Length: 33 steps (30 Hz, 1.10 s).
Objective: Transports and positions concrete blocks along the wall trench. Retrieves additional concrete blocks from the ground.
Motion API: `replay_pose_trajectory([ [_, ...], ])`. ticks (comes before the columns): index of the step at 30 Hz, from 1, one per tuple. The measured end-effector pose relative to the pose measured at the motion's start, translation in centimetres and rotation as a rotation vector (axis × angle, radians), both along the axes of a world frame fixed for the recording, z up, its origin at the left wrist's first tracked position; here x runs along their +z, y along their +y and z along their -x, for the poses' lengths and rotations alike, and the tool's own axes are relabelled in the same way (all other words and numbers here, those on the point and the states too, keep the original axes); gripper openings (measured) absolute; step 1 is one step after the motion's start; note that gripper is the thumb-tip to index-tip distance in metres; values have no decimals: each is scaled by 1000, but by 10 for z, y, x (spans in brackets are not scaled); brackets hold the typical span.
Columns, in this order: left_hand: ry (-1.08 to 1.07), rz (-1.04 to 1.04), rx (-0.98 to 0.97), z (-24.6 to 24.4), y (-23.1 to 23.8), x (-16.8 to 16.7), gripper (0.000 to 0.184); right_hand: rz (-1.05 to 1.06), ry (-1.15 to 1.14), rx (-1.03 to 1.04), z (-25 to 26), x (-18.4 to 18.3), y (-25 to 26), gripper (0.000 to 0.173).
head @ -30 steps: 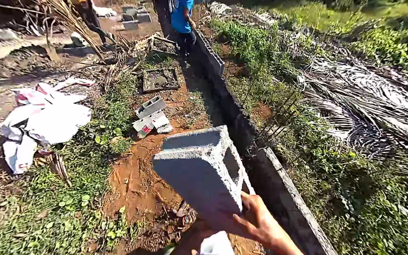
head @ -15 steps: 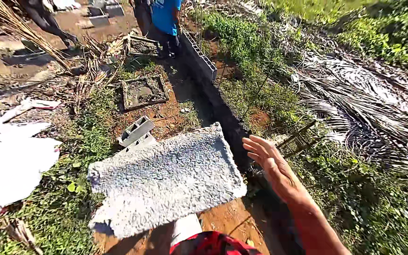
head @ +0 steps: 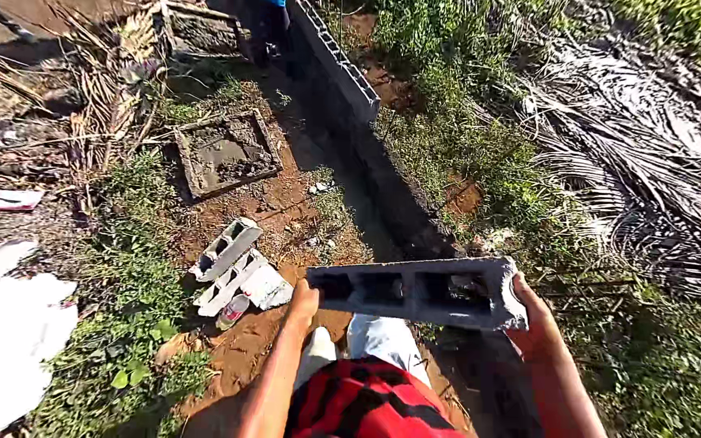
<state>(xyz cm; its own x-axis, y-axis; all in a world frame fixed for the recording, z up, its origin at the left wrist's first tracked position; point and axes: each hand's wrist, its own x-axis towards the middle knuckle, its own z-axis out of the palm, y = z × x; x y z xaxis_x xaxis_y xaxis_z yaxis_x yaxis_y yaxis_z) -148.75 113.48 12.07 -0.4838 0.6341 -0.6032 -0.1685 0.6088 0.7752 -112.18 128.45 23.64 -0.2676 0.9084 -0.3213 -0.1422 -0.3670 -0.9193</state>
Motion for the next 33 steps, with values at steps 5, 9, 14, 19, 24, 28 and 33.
replay_pose_trajectory([
  [5, 247, 295, -315, 37, 155, -15, 38, 159, 23, -389, -4, -129, 67, 43],
  [9, 341, 384, -424, 59, 278, -23, 39, 180, 71, -516, 18, -224, 138, 35],
  [14, 379, 390, -419, 87, 372, -18, 40, 226, -111, -382, 31, -246, 214, 39],
  [19, 457, 402, -478, 129, 447, -5, 36, 373, -61, -436, 86, -234, 263, 35],
  [24, 535, 348, -508, 189, 511, -20, 29, 383, -27, -526, 162, -256, 307, 35],
  [28, 512, 350, -563, 263, 568, -23, 41, 387, -219, -519, 253, -225, 341, 35],
  [33, 455, 382, -595, 367, 631, -16, 58, 348, -369, -362, 357, -190, 391, 41],
])
